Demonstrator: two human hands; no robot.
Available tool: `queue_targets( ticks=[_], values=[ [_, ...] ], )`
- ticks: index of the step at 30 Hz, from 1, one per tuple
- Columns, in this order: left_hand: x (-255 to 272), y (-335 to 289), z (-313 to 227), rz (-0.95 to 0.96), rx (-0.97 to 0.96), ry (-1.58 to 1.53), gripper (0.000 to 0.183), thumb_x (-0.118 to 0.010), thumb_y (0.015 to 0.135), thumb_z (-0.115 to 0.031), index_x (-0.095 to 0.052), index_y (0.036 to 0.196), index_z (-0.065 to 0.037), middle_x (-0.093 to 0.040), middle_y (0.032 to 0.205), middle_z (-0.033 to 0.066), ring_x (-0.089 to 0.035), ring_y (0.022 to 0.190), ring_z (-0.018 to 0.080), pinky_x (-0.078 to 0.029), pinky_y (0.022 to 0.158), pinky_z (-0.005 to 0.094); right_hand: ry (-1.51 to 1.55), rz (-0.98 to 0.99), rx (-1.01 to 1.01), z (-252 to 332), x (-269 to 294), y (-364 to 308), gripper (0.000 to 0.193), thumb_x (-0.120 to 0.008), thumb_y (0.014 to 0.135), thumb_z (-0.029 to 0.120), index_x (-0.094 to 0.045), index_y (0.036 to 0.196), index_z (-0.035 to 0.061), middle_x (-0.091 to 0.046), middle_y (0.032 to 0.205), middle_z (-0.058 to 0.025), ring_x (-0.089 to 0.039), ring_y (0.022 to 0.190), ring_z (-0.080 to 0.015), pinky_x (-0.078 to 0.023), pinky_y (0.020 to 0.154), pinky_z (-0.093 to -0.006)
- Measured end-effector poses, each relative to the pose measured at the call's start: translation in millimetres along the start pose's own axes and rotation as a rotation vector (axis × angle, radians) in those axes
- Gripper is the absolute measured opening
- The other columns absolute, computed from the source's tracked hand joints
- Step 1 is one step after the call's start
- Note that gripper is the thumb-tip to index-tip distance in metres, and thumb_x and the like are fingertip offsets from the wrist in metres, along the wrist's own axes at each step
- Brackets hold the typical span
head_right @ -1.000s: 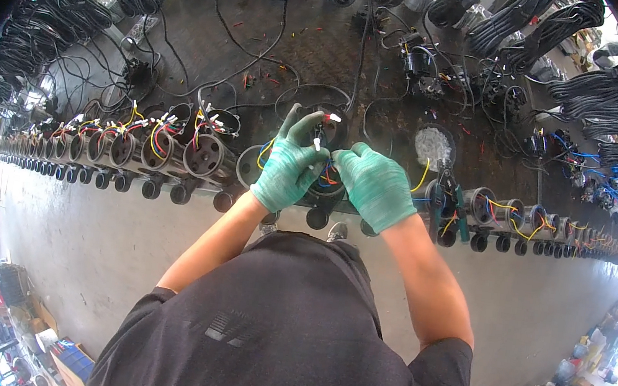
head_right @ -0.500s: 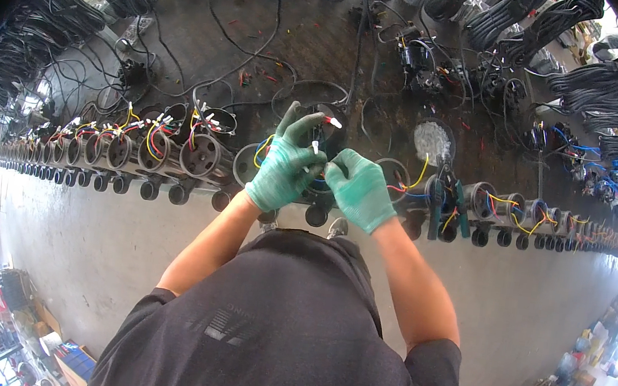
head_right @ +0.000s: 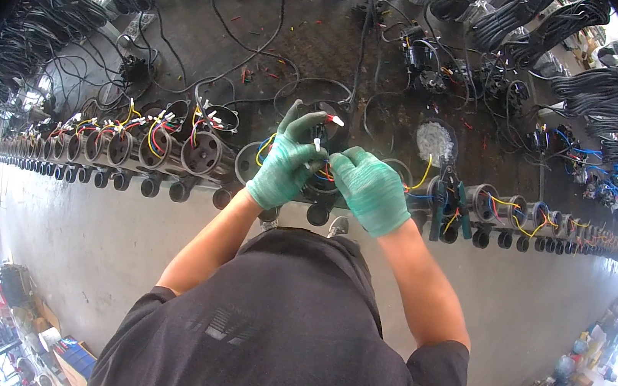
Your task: The person connects electrical wires and harnesses to a row of circular motor housings aligned on a rack, inserting connectors into sockets by hand.
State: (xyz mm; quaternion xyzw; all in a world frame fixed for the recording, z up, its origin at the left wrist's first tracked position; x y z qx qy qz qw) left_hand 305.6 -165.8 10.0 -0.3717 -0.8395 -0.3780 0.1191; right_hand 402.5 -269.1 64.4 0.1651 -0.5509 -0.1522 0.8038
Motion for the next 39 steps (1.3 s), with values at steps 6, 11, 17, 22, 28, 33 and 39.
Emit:
queue_targets(
  ticks=[6,11,17,22,28,33,39],
  values=[
    [0,0,-1,0.009,0.013,0.034,0.027,-0.081,0.073,-0.001,-0.078,0.097,-0.014,-0.055,0.153,0.0124,-0.026,0.156,0.0505,-0.027,0.127,0.0585,0.587,0.092,-0.554,-31,-29,-10,0.011,-0.072,0.094,0.014,-0.07,0.086,0.0064,-0.067,0.075,-0.0076,-0.064,0.057,-0.0224,-0.049,0.05,-0.0352],
    [0,2,-4,0.018,-0.017,0.06,0.027,-0.081,0.073,-0.001,-0.078,0.096,-0.016,-0.057,0.151,0.0122,-0.029,0.155,0.0483,-0.026,0.128,0.0576,1.367,0.069,-1.221,-36,-68,-54,0.025,-0.062,0.103,0.023,-0.072,0.09,0.0038,-0.065,0.067,-0.0031,-0.059,0.049,-0.0152,-0.044,0.045,-0.0284],
    [2,1,1,-0.003,0.015,0.03,0.028,-0.083,0.072,0.0,-0.078,0.095,-0.016,-0.057,0.152,0.0113,-0.028,0.156,0.0481,-0.028,0.128,0.0569,0.146,-0.156,-0.11,-10,4,-4,0.024,-0.074,0.087,0.003,-0.071,0.111,0.0057,-0.07,0.09,-0.0125,-0.07,0.072,-0.0299,-0.056,0.061,-0.0398],
    [2,2,-1,0.014,0.03,0.025,0.028,-0.084,0.073,0.0,-0.078,0.095,-0.015,-0.057,0.152,0.0093,-0.027,0.156,0.0502,-0.031,0.126,0.0565,0.056,-0.03,0.032,0,-7,1,0.01,-0.073,0.092,0.011,-0.07,0.1,0.006,-0.068,0.083,-0.0106,-0.069,0.069,-0.0282,-0.056,0.06,-0.0389],
    [1,0,2,-0.013,0.019,0.02,0.027,-0.083,0.072,-0.001,-0.078,0.095,-0.014,-0.058,0.152,0.0113,-0.032,0.154,0.0475,-0.029,0.127,0.0566,1.147,0.241,-1.03,-29,-58,-39,0.028,-0.061,0.108,0.026,-0.072,0.1,0.0017,-0.068,0.071,-0.0025,-0.065,0.059,-0.0132,-0.048,0.054,-0.0301],
    [3,3,0,-0.012,-0.021,0.056,0.026,-0.083,0.07,-0.003,-0.077,0.093,-0.013,-0.058,0.15,0.0136,-0.037,0.152,0.0441,-0.025,0.129,0.0572,0.306,-0.016,-0.214,-8,1,0,0.027,-0.073,0.098,0.02,-0.072,0.12,0.0033,-0.073,0.1,-0.012,-0.073,0.082,-0.0266,-0.058,0.071,-0.038],
    [-2,3,4,0.02,-0.002,0.041,0.028,-0.082,0.072,-0.004,-0.077,0.098,-0.013,-0.055,0.153,0.0139,-0.03,0.155,0.0457,-0.023,0.13,0.0571,-0.013,0.049,0.177,1,-12,3,0.021,-0.071,0.09,0.005,-0.072,0.11,0.0068,-0.074,0.104,-0.0125,-0.074,0.088,-0.0286,-0.06,0.071,-0.0378]
  ],
)
Point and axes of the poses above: each hand's wrist, its own y-axis towards the middle knuckle, its own x-axis out of the back of the hand, z = x × y, the point moved 9 cm from there along y, towards the middle knuckle
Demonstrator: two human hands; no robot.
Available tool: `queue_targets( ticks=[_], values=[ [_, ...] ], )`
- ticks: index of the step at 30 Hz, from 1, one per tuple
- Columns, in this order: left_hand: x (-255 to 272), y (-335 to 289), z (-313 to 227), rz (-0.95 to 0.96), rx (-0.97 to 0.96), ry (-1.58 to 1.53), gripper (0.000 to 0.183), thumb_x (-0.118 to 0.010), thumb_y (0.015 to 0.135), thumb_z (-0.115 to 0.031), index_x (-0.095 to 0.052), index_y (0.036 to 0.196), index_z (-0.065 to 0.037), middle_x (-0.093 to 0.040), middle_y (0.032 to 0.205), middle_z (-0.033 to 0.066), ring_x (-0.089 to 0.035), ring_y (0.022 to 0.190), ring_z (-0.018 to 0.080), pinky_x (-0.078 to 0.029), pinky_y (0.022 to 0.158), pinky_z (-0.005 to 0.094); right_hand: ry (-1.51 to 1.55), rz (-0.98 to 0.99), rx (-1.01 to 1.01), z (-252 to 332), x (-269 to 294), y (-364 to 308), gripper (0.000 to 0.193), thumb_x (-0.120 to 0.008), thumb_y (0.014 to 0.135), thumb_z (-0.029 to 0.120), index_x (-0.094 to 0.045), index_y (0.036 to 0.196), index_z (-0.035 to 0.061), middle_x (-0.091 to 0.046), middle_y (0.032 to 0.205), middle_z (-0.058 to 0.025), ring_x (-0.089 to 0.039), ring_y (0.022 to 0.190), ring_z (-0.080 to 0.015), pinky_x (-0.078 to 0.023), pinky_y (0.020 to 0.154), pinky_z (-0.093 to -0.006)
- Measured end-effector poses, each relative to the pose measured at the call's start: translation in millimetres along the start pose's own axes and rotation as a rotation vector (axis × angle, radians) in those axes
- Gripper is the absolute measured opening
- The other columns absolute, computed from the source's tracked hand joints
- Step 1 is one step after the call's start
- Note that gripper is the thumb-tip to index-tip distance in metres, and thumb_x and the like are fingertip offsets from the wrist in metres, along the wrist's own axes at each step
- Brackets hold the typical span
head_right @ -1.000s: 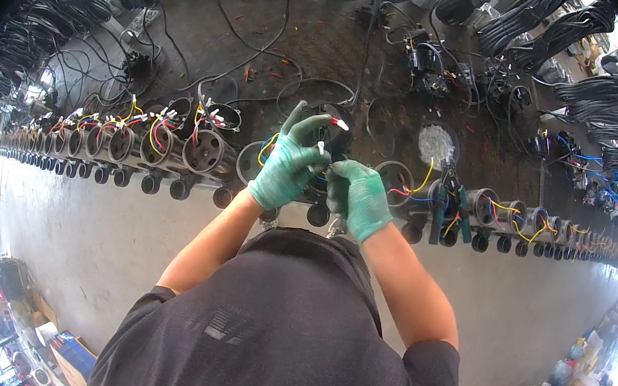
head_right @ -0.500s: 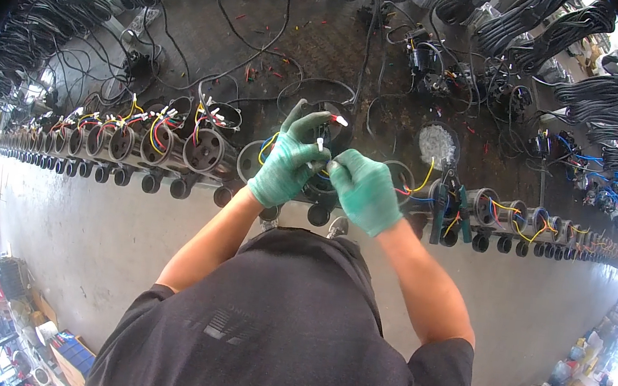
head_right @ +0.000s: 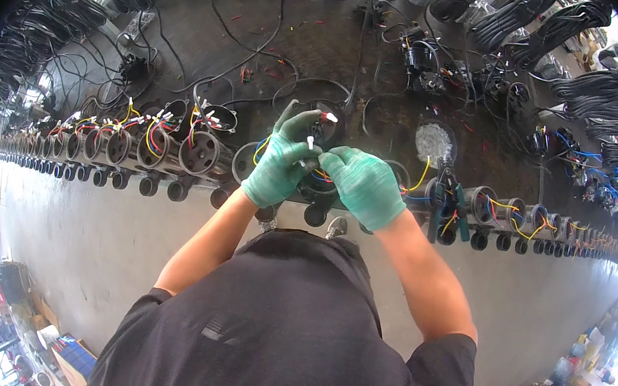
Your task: The person connects electrical wires and harnesses to a row of circular motor housings aligned on a rack, inserting connectors into sockets by hand.
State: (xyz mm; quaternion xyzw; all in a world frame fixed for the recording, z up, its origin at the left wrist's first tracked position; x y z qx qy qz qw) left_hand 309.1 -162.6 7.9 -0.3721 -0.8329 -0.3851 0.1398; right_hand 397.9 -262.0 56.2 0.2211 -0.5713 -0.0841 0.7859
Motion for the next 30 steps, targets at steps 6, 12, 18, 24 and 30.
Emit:
queue_targets(
  ticks=[6,12,18,24,30],
  values=[
    [-7,-5,1,0.012,0.04,0.046,0.025,-0.079,0.076,0.0,-0.076,0.098,-0.01,-0.057,0.15,0.0141,-0.03,0.154,0.0513,-0.031,0.125,0.0572,0.426,-0.029,-0.56,-29,-9,-11,0.014,-0.072,0.102,0.015,-0.067,0.101,0.0022,-0.074,0.083,-0.0128,-0.07,0.06,-0.0248,-0.056,0.058,-0.0359],
    [-1,-2,-7,-0.046,-0.018,0.05,0.019,-0.073,0.08,0.002,-0.074,0.096,-0.008,-0.061,0.14,0.0176,-0.049,0.14,0.0415,-0.02,0.13,0.056,1.062,0.257,-1.145,-42,-30,-30,0.021,-0.068,0.104,0.018,-0.068,0.118,0.0021,-0.073,0.083,-0.0075,-0.071,0.068,-0.0148,-0.058,0.063,-0.0347],
    [1,-4,0,-0.042,0.101,0.068,0.026,-0.077,0.08,0.007,-0.075,0.099,-0.01,-0.058,0.146,0.0147,-0.047,0.143,0.0383,-0.034,0.124,0.048,0.112,0.066,-0.663,-199,85,-2,0.02,-0.067,0.102,0.016,-0.073,0.119,0.0062,-0.078,0.103,-0.0099,-0.074,0.088,-0.0151,-0.059,0.081,-0.0334],
    [-2,9,5,-0.005,0.117,0.091,0.025,-0.079,0.079,0.005,-0.075,0.099,-0.009,-0.056,0.148,0.0151,-0.05,0.141,0.0386,-0.038,0.12,0.0475,-0.106,0.903,-0.458,-348,-9,-118,0.034,-0.07,0.093,0.016,-0.075,0.126,0.0101,-0.077,0.119,-0.0183,-0.072,0.114,-0.0355,-0.056,0.1,-0.0409],
    [-7,10,7,-0.051,0.144,0.019,0.024,-0.082,0.079,0.0,-0.076,0.099,-0.013,-0.062,0.143,0.0136,-0.05,0.141,0.0421,-0.032,0.125,0.0532,0.284,1.016,-0.802,-463,-113,-251,0.064,-0.08,0.089,0.016,-0.058,0.149,0.013,-0.07,0.135,-0.0184,-0.068,0.125,-0.0332,-0.055,0.105,-0.0414]
  ],
)
Point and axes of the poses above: each hand's wrist, its own y-axis towards the middle knuckle, its own x-axis out of the back of the hand, z = x × y, the point moved 9 cm from there along y, towards the middle knuckle
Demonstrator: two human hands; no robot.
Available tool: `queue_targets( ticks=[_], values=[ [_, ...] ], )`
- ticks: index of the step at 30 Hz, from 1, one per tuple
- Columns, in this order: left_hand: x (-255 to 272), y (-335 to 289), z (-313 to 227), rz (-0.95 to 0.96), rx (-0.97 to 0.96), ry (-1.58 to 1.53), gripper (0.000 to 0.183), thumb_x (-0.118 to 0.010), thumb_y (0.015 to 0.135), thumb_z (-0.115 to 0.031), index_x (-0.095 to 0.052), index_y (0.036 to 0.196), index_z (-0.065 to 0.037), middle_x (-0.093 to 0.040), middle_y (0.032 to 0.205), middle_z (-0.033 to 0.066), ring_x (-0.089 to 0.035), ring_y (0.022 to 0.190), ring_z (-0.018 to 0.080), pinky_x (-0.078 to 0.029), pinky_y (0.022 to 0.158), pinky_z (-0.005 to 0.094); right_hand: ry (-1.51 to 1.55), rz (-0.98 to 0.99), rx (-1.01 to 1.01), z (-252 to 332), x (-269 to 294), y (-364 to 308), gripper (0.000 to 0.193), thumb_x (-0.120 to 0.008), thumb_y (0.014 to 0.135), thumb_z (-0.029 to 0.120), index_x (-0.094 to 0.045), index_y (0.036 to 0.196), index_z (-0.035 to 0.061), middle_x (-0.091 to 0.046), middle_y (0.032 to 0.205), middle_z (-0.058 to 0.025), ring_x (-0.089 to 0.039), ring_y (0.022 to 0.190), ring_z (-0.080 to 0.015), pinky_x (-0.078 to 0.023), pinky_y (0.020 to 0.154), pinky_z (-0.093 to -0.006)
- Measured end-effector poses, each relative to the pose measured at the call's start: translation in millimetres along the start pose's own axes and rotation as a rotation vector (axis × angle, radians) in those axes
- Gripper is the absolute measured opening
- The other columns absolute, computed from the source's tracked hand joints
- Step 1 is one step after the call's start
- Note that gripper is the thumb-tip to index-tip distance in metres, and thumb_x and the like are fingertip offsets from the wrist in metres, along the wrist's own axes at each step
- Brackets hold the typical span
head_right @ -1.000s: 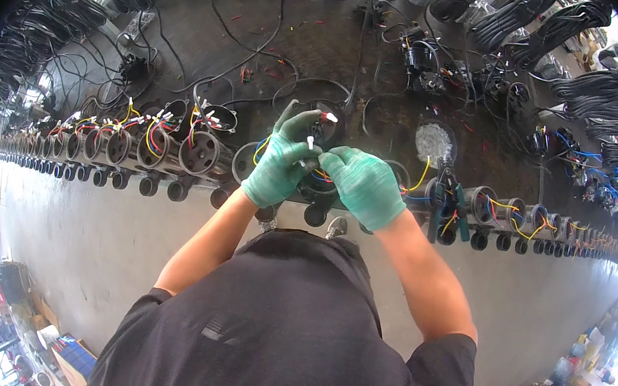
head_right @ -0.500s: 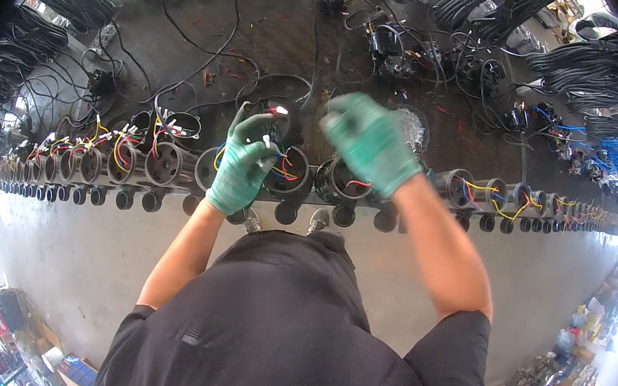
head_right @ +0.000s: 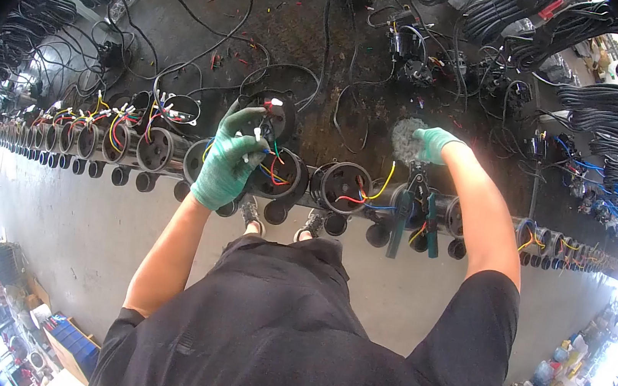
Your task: The person connects electrical wires and harnesses to a row of circular motor housings aligned on a rack, inserting connectors into sockets by hand.
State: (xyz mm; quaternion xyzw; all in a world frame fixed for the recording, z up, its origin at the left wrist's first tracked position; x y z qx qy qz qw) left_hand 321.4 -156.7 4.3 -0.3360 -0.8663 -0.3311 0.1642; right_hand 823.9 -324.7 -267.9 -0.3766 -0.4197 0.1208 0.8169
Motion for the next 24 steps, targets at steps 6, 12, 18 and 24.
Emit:
queue_targets(
  ticks=[6,12,18,24],
  values=[
    [9,-11,8,-0.029,0.113,-0.045,0.024,-0.081,0.08,0.002,-0.076,0.1,-0.012,-0.061,0.145,0.0139,-0.047,0.144,0.0435,-0.038,0.121,0.0491,-0.679,-0.056,0.046,155,33,-55,0.028,-0.072,0.093,0.014,-0.073,0.12,0.0079,-0.076,0.112,-0.0185,-0.072,0.108,-0.0412,-0.058,0.093,-0.0461],
    [11,-10,5,-0.004,0.093,-0.014,0.023,-0.08,0.08,0.003,-0.074,0.1,-0.008,-0.06,0.145,0.0148,-0.046,0.145,0.0436,-0.041,0.116,0.0489,-0.444,-0.216,0.084,162,53,-78,0.024,-0.066,0.097,0.009,-0.072,0.121,0.007,-0.076,0.11,-0.0212,-0.072,0.104,-0.0415,-0.056,0.091,-0.0458],
    [11,-9,6,-0.003,0.097,-0.011,0.023,-0.079,0.077,0.005,-0.074,0.097,-0.006,-0.063,0.14,0.0165,-0.051,0.139,0.0427,-0.038,0.12,0.0527,0.329,-0.495,0.057,181,95,-131,0.026,-0.062,0.102,0.0,-0.064,0.127,0.0053,-0.077,0.102,-0.0169,-0.076,0.095,-0.0244,-0.06,0.083,-0.0357],
    [17,-11,0,-0.049,-0.005,0.021,0.026,-0.08,0.077,0.003,-0.073,0.1,-0.009,-0.065,0.135,0.0148,-0.055,0.133,0.0399,-0.026,0.129,0.0546,0.629,-0.554,0.46,379,53,-238,0.016,-0.066,0.103,0.003,-0.068,0.119,0.0014,-0.079,0.104,-0.011,-0.077,0.09,-0.0173,-0.063,0.08,-0.0311]
  ],
)
Point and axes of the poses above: each hand's wrist, its own y-axis towards the middle knuckle, its own x-axis out of the back of the hand, z = x × y, the point moved 9 cm from there along y, towards the middle knuckle
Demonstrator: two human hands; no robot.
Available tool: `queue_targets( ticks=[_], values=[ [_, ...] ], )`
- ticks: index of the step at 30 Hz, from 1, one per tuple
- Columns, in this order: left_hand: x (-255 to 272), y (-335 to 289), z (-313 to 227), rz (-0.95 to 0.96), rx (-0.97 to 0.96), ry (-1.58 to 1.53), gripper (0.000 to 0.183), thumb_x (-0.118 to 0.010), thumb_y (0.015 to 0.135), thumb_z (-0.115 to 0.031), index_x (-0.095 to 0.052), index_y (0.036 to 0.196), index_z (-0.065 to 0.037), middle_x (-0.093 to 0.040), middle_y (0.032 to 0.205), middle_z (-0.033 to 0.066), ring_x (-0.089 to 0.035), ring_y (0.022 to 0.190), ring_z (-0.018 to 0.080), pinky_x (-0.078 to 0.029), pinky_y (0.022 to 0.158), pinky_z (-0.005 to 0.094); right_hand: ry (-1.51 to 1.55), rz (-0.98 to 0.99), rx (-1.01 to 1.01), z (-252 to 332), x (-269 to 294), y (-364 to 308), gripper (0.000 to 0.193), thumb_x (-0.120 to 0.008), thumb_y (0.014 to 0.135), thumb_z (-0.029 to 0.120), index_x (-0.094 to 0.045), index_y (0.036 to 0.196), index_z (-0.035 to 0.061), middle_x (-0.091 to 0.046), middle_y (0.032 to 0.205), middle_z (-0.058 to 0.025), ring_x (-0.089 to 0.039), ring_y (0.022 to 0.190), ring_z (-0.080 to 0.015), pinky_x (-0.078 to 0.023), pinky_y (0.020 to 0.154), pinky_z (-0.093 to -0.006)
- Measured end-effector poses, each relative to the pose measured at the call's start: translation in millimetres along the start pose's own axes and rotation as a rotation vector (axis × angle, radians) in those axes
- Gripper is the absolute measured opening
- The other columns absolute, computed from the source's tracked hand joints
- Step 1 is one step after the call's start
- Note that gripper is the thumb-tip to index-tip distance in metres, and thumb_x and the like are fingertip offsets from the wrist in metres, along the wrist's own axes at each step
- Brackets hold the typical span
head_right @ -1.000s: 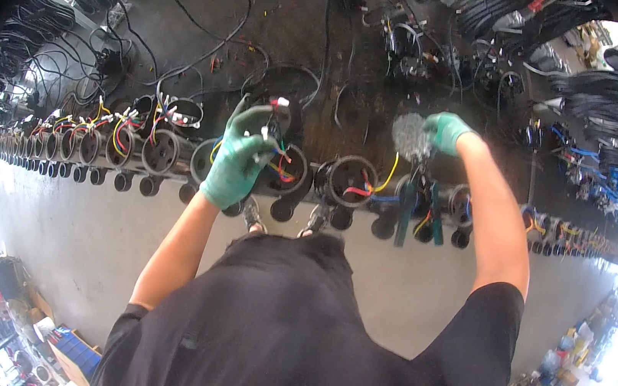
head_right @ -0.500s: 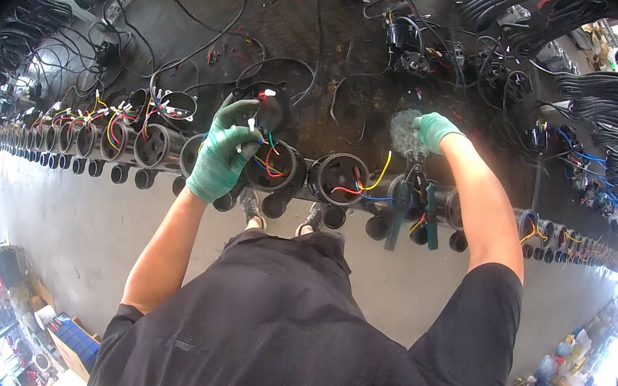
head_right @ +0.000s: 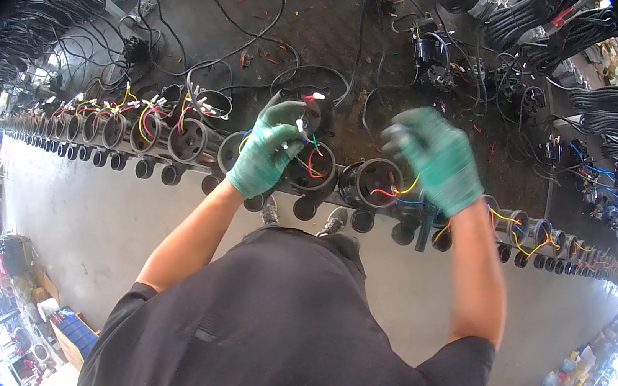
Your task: The person connects electrical wires and harnesses to a row of circular motor housings aligned on a rack, inserting connectors into sockets by hand.
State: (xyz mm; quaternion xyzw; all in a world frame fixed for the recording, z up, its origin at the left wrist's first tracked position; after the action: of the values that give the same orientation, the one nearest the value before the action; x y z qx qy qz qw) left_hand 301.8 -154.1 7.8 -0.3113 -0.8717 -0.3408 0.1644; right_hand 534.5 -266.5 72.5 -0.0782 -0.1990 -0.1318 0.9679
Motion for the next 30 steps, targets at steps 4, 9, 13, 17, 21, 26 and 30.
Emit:
queue_targets(
  ticks=[4,9,13,17,21,26,30],
  values=[
    [-6,4,-1,0.016,-0.018,-0.016,0.027,-0.08,0.077,0.002,-0.073,0.1,-0.009,-0.065,0.135,0.0144,-0.055,0.134,0.0405,-0.026,0.128,0.0555,-0.337,-0.152,0.298,14,-71,-21,0.015,-0.073,0.098,0.008,-0.071,0.113,0.0045,-0.078,0.095,-0.0164,-0.078,0.082,-0.0303,-0.061,0.071,-0.0365],
    [-6,1,2,0.007,-0.011,-0.045,0.028,-0.078,0.076,0.004,-0.073,0.1,-0.009,-0.065,0.135,0.0146,-0.054,0.136,0.0408,-0.027,0.128,0.0565,-0.268,-0.301,0.325,1,-103,-19,0.016,-0.075,0.097,0.011,-0.071,0.11,0.0034,-0.077,0.094,-0.0194,-0.076,0.084,-0.0364,-0.06,0.07,-0.0409],
    [-4,0,3,-0.001,-0.01,-0.024,0.027,-0.078,0.076,0.005,-0.073,0.098,-0.009,-0.065,0.135,0.0143,-0.052,0.138,0.0423,-0.027,0.128,0.0563,-0.315,-0.285,0.337,5,-111,-15,0.017,-0.075,0.097,0.011,-0.071,0.111,0.0033,-0.076,0.095,-0.0198,-0.076,0.083,-0.0366,-0.06,0.07,-0.0413],
    [-5,1,2,0.018,-0.021,-0.033,0.025,-0.077,0.076,0.005,-0.074,0.097,-0.008,-0.065,0.137,0.0139,-0.048,0.142,0.0451,-0.03,0.126,0.0561,-0.417,-0.264,0.435,15,-118,-11,0.014,-0.072,0.1,0.017,-0.071,0.106,0.0044,-0.075,0.088,-0.0192,-0.074,0.078,-0.0372,-0.059,0.068,-0.0445],
    [-4,-2,1,0.004,-0.054,-0.02,0.026,-0.075,0.076,0.007,-0.074,0.097,-0.008,-0.064,0.139,0.0135,-0.044,0.145,0.0454,-0.035,0.122,0.0546,-0.646,-0.092,0.297,17,-131,0,0.022,-0.066,0.104,0.026,-0.068,0.097,0.006,-0.072,0.079,-0.0181,-0.072,0.072,-0.0387,-0.057,0.064,-0.0483],
    [-6,0,0,0.018,-0.051,0.014,0.029,-0.076,0.074,0.008,-0.074,0.097,-0.009,-0.064,0.139,0.0121,-0.047,0.142,0.0416,-0.037,0.122,0.049,-0.758,-0.092,0.204,12,-131,5,0.036,-0.061,0.106,0.039,-0.064,0.09,0.0067,-0.07,0.072,-0.0186,-0.07,0.069,-0.0418,-0.055,0.063,-0.0515],
    [-2,-3,11,-0.047,-0.015,-0.138,0.026,-0.081,0.074,0.003,-0.075,0.095,-0.011,-0.062,0.144,0.0127,-0.047,0.142,0.0408,-0.034,0.123,0.0498,-0.484,-0.343,0.252,35,-77,-31,0.035,-0.067,0.103,0.039,-0.072,0.11,0.0053,-0.075,0.086,-0.0179,-0.074,0.078,-0.0382,-0.059,0.071,-0.0458]
  ],
)
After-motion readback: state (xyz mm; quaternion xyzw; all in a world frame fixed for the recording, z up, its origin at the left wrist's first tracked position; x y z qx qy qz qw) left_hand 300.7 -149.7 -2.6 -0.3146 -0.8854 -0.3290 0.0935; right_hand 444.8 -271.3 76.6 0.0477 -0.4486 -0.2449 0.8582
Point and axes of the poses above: each hand's wrist, its own y-axis towards the middle knuckle, its own x-axis out of the back of the hand, z = x × y, the point moved 9 cm from there along y, towards the middle knuckle
